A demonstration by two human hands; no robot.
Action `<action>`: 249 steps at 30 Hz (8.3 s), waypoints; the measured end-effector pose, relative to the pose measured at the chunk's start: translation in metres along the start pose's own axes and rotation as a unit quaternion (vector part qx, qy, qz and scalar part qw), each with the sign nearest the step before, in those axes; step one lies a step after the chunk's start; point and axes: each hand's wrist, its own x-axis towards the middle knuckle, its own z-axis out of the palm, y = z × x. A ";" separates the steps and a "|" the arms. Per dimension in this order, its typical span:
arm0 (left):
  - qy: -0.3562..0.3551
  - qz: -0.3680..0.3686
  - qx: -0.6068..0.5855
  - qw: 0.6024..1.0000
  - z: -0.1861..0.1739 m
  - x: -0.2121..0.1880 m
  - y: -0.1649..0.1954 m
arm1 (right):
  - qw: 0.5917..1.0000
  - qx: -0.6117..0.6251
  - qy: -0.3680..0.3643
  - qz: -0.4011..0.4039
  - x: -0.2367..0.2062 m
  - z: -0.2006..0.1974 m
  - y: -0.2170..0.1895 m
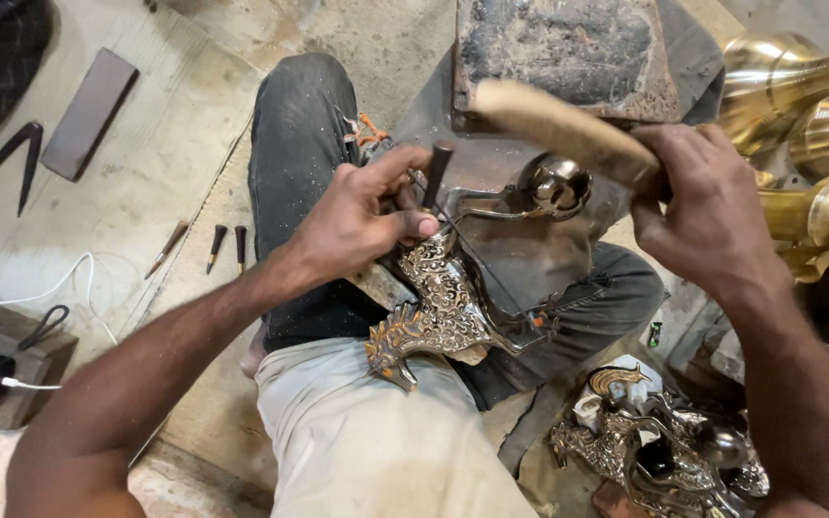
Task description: The person sits on the floor with an ornate metal figurine resting on a stone slab on their lap. They hold a chisel against the figurine's surface and strike it with a wooden mallet, repositioning the chisel repeatedly to work different areas of the decorated figure, and briefly reposition the slab and figurine between passes.
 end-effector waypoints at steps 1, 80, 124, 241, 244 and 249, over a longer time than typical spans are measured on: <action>0.014 -0.001 -0.020 1.000 0.001 -0.003 -0.001 | 1.000 -0.019 -0.011 0.009 0.003 -0.003 -0.002; 0.069 0.078 -0.089 0.991 -0.013 -0.028 -0.051 | 0.989 -0.024 -0.103 0.102 0.084 -0.040 -0.066; 0.103 0.096 -0.102 0.985 -0.008 -0.043 -0.054 | 0.966 -0.230 -0.086 -0.085 0.100 -0.056 -0.097; 0.184 0.111 -0.182 0.960 -0.074 -0.119 -0.051 | 0.753 0.363 0.230 0.498 -0.233 0.178 -0.123; 0.072 0.060 -0.274 0.957 -0.051 -0.096 -0.056 | 0.651 0.469 0.345 0.487 -0.223 0.173 -0.148; -0.037 -0.001 -0.303 0.952 -0.026 -0.085 -0.071 | 0.610 0.560 0.399 0.394 -0.190 0.142 -0.174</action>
